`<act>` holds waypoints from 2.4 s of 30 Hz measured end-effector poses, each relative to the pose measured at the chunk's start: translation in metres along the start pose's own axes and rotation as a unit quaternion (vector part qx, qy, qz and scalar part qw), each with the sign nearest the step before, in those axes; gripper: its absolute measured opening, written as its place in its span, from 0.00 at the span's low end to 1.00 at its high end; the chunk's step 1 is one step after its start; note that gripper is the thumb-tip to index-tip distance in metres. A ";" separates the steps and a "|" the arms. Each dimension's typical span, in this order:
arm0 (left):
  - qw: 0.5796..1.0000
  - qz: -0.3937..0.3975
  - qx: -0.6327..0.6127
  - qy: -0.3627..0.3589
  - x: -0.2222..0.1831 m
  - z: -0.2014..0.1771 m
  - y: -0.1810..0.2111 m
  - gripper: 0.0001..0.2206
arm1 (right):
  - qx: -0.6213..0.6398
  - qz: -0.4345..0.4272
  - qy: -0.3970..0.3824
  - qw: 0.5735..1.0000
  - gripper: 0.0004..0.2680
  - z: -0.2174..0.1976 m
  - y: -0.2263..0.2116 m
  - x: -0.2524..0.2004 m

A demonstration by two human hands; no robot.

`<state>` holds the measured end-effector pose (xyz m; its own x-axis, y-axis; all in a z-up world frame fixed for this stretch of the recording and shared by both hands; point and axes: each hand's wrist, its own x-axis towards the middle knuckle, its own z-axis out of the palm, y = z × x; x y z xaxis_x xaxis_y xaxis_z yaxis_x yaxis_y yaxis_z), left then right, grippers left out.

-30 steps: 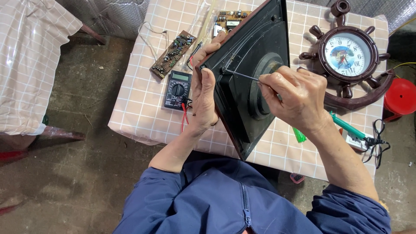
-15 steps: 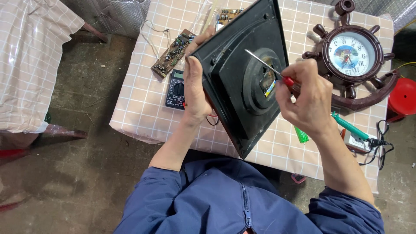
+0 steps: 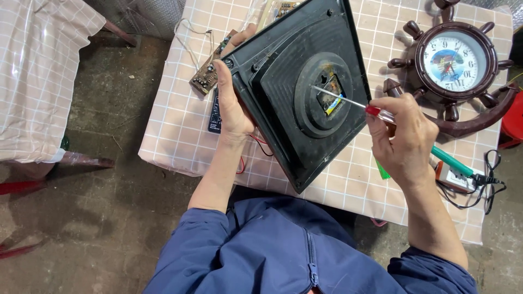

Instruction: Disassembling a wall clock using a screwdriver to remove the back panel and inspecting internal circuit boards.

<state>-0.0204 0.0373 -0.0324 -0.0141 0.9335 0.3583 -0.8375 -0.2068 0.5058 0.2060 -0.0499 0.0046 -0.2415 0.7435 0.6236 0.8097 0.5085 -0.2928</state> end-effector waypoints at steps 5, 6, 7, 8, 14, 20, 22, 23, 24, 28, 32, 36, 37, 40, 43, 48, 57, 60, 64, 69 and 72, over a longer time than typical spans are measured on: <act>0.999 -0.030 -0.003 0.020 0.000 -0.004 0.001 0.19 | 0.023 -0.029 -0.002 0.999 0.04 0.013 -0.002 0.015; 0.999 -0.030 -0.002 0.021 0.001 0.000 0.003 0.19 | 0.023 -0.029 -0.002 0.999 0.04 0.021 0.002 0.021; 1.000 -0.025 0.005 0.000 0.002 0.005 0.005 0.20 | 0.033 -0.063 0.046 0.996 0.03 0.028 0.006 0.026; 1.000 -0.019 0.013 -0.020 0.003 0.009 0.008 0.21 | 0.044 -0.098 0.094 0.990 0.02 0.036 0.009 0.032; 0.998 0.002 0.041 -0.048 0.004 0.010 0.010 0.22 | 0.051 -0.128 0.076 0.987 0.05 0.041 -0.018 0.059; 0.998 0.001 0.035 -0.054 0.002 0.009 0.011 0.20 | 0.085 -0.149 0.065 0.983 0.03 0.044 -0.024 0.068; 0.998 0.004 0.044 -0.052 0.000 0.010 0.011 0.19 | 0.089 -0.151 0.065 0.982 0.02 0.045 -0.025 0.069; 0.997 0.007 0.054 -0.051 0.000 0.011 0.011 0.19 | 0.094 -0.152 0.065 0.982 0.02 0.046 -0.025 0.070; 0.997 0.008 0.054 -0.050 0.000 0.010 0.011 0.19 | 0.094 -0.153 0.065 0.982 0.02 0.046 -0.026 0.070; 0.997 0.006 0.056 -0.060 -0.001 0.010 0.012 0.19 | 0.094 -0.150 0.059 0.983 0.02 0.046 -0.028 0.072; 0.997 0.003 0.051 -0.061 -0.002 0.011 0.013 0.18 | 0.089 -0.149 0.056 0.983 0.02 0.046 -0.028 0.072; 0.997 0.007 0.047 -0.055 -0.003 0.012 0.012 0.19 | 0.033 -0.159 0.066 0.985 0.03 0.042 -0.024 0.071; 0.998 -0.003 0.042 -0.047 -0.003 0.011 0.011 0.20 | -0.016 -0.172 0.059 0.983 0.04 0.039 -0.023 0.070; 0.997 0.004 0.047 -0.059 -0.004 0.015 0.012 0.20 | -0.150 -0.217 0.047 0.964 0.05 0.027 -0.023 0.072; 0.993 0.024 0.089 -0.079 -0.005 0.024 0.014 0.18 | -0.282 -0.276 0.022 0.919 0.09 0.009 -0.027 0.076; 0.976 0.051 0.191 -0.095 -0.004 0.038 0.016 0.15 | -0.354 -0.345 -0.008 0.869 0.08 -0.023 -0.039 0.086; 0.964 0.057 0.212 -0.153 0.002 0.049 0.016 0.15 | -0.414 -0.404 0.008 0.816 0.07 -0.043 -0.053 0.085; 0.968 0.079 0.175 -0.161 0.000 0.050 0.013 0.13 | -0.442 -0.425 -0.033 0.789 0.09 -0.047 -0.063 0.085; 0.968 0.077 0.173 -0.167 -0.003 0.048 0.017 0.12 | -0.422 -0.403 -0.051 0.810 0.04 -0.040 -0.062 0.077; 0.963 0.069 0.198 -0.169 -0.011 0.049 0.021 0.13 | -0.309 -0.224 -0.089 0.920 0.13 -0.024 -0.062 0.050; 0.960 0.087 0.200 -0.175 -0.014 0.048 0.020 0.13 | -0.213 -0.058 -0.113 0.969 0.09 -0.021 -0.066 0.046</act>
<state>-0.0111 0.0059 0.0102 0.1081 0.7334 0.6711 -0.5612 -0.5122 0.6502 0.1525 -0.0588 0.0676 -0.4163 0.7924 0.4458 0.9056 0.4053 0.1251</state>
